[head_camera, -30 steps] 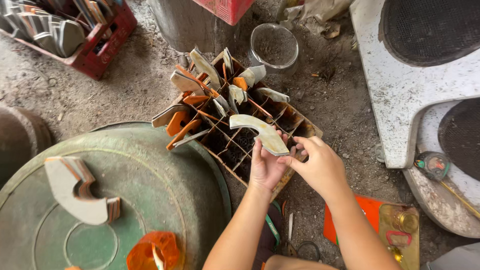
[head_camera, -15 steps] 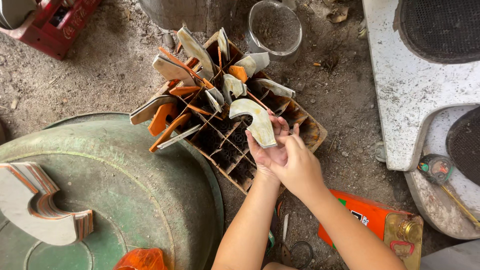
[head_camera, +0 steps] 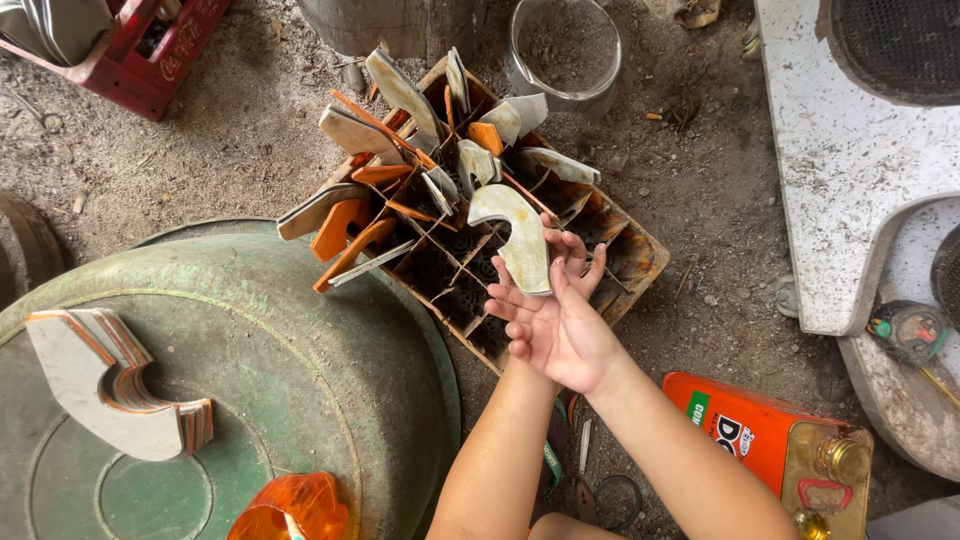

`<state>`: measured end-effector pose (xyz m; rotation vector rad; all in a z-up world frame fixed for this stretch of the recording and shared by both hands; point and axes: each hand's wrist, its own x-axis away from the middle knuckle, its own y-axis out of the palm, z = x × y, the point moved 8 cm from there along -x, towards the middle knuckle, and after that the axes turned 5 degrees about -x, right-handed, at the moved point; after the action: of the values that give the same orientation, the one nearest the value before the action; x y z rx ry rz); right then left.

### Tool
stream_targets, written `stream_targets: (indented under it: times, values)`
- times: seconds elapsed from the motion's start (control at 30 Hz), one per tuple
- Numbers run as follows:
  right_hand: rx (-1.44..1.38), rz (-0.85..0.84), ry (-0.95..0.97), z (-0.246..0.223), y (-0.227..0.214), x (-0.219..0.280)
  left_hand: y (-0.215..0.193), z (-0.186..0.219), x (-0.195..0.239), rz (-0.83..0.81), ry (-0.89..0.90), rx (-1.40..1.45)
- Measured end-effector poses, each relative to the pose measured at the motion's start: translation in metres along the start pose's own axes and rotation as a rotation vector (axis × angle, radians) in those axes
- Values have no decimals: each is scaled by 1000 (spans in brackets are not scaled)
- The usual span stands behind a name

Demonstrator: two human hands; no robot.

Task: The person paints curved ceramic pieces with an orange liquid using a toothbrush. They dip the brush into a small container, apply the coating to each piece, and place the finished items into a cardboard drying rack.

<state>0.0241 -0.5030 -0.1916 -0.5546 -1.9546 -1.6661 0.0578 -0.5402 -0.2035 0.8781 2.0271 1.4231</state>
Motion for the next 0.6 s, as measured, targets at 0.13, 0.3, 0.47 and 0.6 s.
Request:
stream_targets:
  times: [0.13, 0.3, 0.47, 0.6]
  values:
    - [-139, 1, -17, 8, 9, 5, 4, -5, 10, -9, 53, -65]
    - [-182, -61, 38, 12, 15, 11, -17, -3, 18, 57, 45, 22]
    - [-19, 30, 20, 4, -1, 15, -42, -2, 33, -71, 28, -90]
    - [118, 62, -5, -2, -12, 5, -58, 7, 38, -217, 122, -444]
